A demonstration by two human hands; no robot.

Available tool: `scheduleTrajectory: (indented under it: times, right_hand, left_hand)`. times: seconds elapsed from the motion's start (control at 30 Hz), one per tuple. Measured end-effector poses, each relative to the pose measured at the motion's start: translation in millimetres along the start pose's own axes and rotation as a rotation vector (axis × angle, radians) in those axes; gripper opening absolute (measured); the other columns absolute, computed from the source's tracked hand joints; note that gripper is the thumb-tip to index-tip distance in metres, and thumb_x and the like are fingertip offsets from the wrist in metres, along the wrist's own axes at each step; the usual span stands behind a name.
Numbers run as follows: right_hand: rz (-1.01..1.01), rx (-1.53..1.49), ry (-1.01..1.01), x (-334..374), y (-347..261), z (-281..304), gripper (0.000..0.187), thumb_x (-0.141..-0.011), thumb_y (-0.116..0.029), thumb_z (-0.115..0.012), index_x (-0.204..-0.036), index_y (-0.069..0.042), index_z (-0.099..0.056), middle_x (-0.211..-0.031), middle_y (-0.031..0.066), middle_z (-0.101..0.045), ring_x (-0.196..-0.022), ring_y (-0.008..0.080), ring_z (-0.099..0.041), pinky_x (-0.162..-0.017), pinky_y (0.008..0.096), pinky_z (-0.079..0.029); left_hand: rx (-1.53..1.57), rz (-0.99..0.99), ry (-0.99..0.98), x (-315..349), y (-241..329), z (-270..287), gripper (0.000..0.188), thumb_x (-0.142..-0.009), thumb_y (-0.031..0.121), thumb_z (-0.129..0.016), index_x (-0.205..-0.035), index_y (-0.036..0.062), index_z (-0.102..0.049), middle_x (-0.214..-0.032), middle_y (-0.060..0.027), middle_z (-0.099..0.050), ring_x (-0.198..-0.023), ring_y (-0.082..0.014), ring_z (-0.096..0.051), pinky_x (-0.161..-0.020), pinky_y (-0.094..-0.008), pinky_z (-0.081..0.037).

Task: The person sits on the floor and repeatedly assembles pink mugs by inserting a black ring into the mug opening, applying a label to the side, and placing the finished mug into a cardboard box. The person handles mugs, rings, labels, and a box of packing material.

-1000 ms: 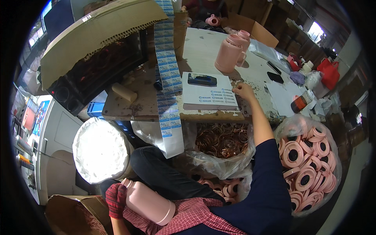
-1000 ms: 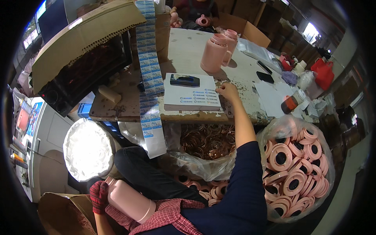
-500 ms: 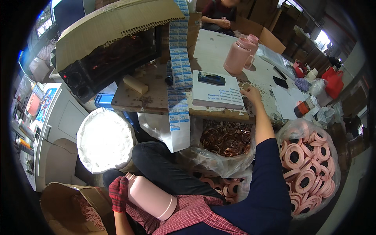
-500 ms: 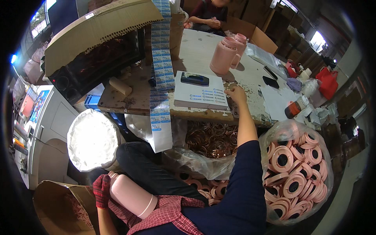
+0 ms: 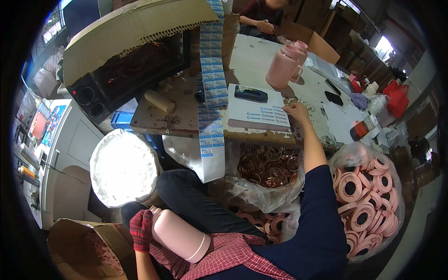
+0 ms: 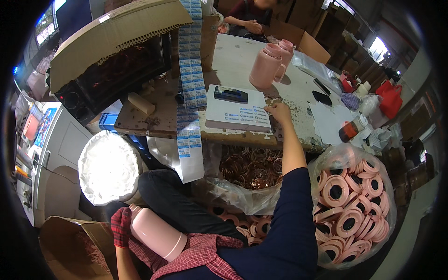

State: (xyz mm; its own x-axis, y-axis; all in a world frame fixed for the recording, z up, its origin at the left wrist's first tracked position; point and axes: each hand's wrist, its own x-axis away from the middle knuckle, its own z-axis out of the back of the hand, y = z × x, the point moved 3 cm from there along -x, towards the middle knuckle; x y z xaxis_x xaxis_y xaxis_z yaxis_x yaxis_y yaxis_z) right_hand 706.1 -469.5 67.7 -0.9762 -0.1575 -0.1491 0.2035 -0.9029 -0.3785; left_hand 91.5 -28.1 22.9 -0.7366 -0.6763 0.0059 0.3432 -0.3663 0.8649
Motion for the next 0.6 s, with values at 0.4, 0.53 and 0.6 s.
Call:
scheduleTrajectory:
  times: [0.4, 0.53, 0.6]
  right_hand:
    - [0.298, -1.131, -0.127, 146.3, -188.0, 17.2, 0.014, -0.094, -0.015, -0.074, -0.085, -0.007, -0.068, -0.072, -0.0016, -0.063, -0.058, 0.004, -0.052, -0.05, 0.021, -0.037]
    - [0.254, -1.333, -0.681, 317.1, -272.5, -63.2, 0.014, -0.093, -0.012, -0.076, -0.086, -0.008, -0.064, -0.074, -0.0033, -0.062, -0.06, 0.0021, -0.052, -0.052, 0.017, -0.039]
    - [0.276, -1.277, -0.866, 373.5, -294.2, -95.2, 0.016, -0.09, -0.01, -0.079, -0.085, -0.007, -0.064, -0.074, -0.0042, -0.062, -0.06, 0.0017, -0.051, -0.053, 0.0175, -0.039]
  left_hand:
    - [0.435, -0.009, 0.212, 48.0, 1.7, -20.1, 0.067, -0.088, 0.013, -0.065, -0.15, 0.0019, -0.044, -0.147, -0.0148, -0.051, -0.134, -0.0274, -0.05, -0.116, -0.0405, -0.037]
    - [0.471, -0.078, 0.241, 77.0, 4.5, -42.8, 0.071, -0.09, 0.013, -0.07, -0.153, 0.0014, -0.039, -0.152, -0.015, -0.045, -0.142, -0.0282, -0.042, -0.119, -0.041, -0.032]
    - [0.513, -0.061, 0.339, 80.2, -0.6, -47.0, 0.071, -0.09, 0.01, -0.073, -0.152, 0.0021, -0.04, -0.152, -0.0149, -0.045, -0.141, -0.0271, -0.043, -0.119, -0.041, -0.032]
